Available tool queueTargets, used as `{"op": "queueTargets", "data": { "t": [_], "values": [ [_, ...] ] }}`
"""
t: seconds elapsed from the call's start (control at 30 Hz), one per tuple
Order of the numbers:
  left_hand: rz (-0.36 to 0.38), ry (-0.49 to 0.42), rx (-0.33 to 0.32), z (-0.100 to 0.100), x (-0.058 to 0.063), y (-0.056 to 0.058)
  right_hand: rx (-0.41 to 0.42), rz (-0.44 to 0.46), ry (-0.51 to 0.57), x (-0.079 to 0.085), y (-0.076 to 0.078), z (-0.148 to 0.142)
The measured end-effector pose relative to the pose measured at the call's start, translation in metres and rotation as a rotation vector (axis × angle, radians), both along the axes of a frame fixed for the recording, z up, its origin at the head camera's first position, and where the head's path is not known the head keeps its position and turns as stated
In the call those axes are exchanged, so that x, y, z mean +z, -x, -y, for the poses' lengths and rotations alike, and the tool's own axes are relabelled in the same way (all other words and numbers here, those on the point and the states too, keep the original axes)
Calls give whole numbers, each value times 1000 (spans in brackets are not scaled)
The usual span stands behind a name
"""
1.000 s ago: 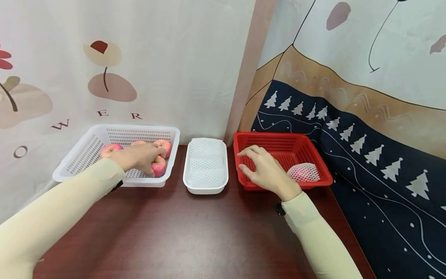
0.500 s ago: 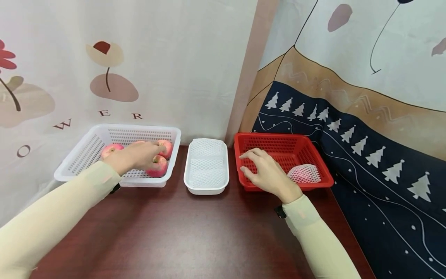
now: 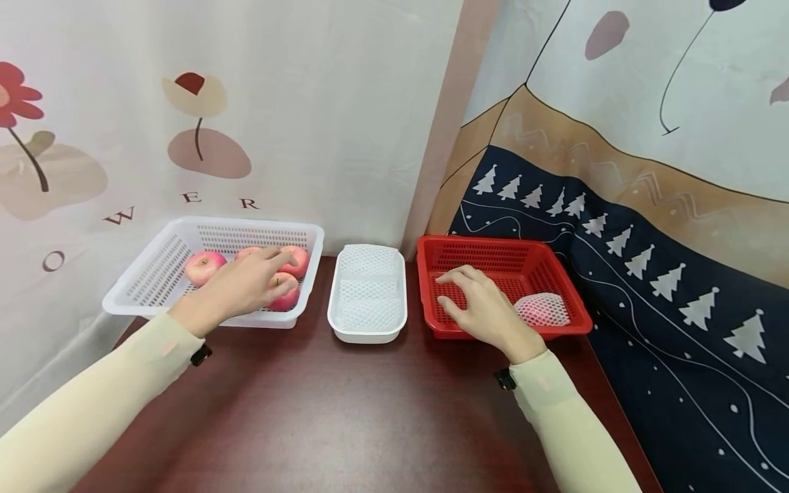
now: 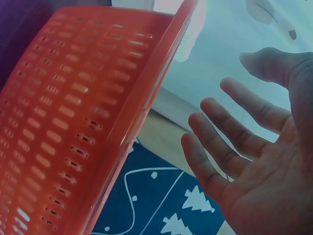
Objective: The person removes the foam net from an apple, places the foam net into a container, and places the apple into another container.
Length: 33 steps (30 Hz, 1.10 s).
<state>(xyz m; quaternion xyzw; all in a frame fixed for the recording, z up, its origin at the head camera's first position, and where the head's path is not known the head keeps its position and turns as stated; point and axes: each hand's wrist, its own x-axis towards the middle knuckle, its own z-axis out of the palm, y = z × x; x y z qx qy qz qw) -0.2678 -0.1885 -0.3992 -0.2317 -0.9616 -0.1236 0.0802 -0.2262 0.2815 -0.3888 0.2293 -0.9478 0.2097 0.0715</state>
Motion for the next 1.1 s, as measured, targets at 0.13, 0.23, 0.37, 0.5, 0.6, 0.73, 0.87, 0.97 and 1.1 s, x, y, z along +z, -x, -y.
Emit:
{"op": "queueTargets", "data": {
  "t": [0.13, 0.23, 0.37, 0.5, 0.6, 0.73, 0.87, 0.97, 1.1],
  "values": [
    [-38, -54, 5, 3, -7, -11, -19, 2, -3, -1, 0, -5],
    [-62, -92, 2, 5, -12, -21, -31, 10, -3, -1, 1, -9],
    [-98, -102, -12, 8, -14, -31, -46, 18, 0, -1, 4, -15],
    [-99, -93, -6, 7, -14, -37, -70, 26, -5, 1, 5, -21],
    [-105, -97, -10, 6, -14, -40, -93, 44, -14, 2, 6, -27],
    [-132, -109, -29, 2, -15, -45, -105, 67, -8, -6, 11, -43],
    [-139, -124, -44, -2, -17, -49, -85, 71, 17, -25, 24, -70],
    [-140, -135, -47, -4, -17, -52, -105, 86, -5, -25, 26, -78],
    [-142, -145, -42, -6, -18, -54, -179, 145, -94, -9, 17, -72]
  ]
}}
